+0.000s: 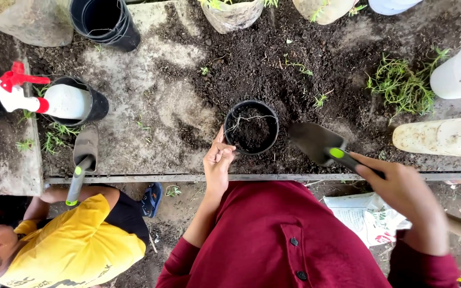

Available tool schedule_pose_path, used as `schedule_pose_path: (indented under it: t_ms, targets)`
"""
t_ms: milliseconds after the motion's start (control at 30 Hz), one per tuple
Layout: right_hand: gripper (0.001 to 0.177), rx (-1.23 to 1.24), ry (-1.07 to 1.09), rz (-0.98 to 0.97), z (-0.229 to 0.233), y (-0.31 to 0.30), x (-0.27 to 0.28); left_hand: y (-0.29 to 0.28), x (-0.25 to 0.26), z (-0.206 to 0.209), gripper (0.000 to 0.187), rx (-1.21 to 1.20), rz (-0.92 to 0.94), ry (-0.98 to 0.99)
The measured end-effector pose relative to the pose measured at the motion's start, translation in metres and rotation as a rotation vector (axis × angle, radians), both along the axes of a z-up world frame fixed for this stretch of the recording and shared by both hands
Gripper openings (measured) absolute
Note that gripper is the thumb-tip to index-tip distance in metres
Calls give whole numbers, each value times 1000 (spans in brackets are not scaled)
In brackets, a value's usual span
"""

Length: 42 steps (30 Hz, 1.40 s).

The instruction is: Transplanting small seedlings into plastic pots using a hand trowel and soil on a gardening workbench.

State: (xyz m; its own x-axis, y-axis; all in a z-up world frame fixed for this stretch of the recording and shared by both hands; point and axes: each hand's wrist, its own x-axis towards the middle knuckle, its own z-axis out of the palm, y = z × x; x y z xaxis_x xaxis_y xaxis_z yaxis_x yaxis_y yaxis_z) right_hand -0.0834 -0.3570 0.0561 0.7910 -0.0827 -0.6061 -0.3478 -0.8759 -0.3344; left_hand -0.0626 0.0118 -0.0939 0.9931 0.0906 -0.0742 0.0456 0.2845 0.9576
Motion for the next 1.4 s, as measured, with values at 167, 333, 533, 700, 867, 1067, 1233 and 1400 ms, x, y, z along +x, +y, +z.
schedule_pose_path:
  t_ms: [167, 333, 533, 700, 867, 1067, 1233, 1400]
  targets:
    - [40, 116, -59, -181, -20, 56, 25, 15, -7, -11, 14, 61, 36, -5]
    - [36, 296, -194, -243, -75, 75, 48, 16, -10, -8, 22, -28, 46, 24]
    - [32, 561, -381, -261, -138, 58, 53, 11, -4, -21, 22, -120, 36, 67]
    - [33, 531, -407, -308, -101, 29, 32, 7, 0, -26, 24, -137, 24, 74]
    - [43, 453, -341, -253, -35, -9, 8, -4, 6, -25, 20, -240, 35, 157]
    - [46, 433, -213, -350, 33, -40, -27, -45, 24, -13, 13, -285, -11, 32]
    - [44, 279, 110, -759, 104, 16, -5, -68, 28, -7, 25, -223, -13, -50]
    - [44, -286, -288, 366, 80, 45, 5, -63, 18, 23, 15, 157, -42, -8]
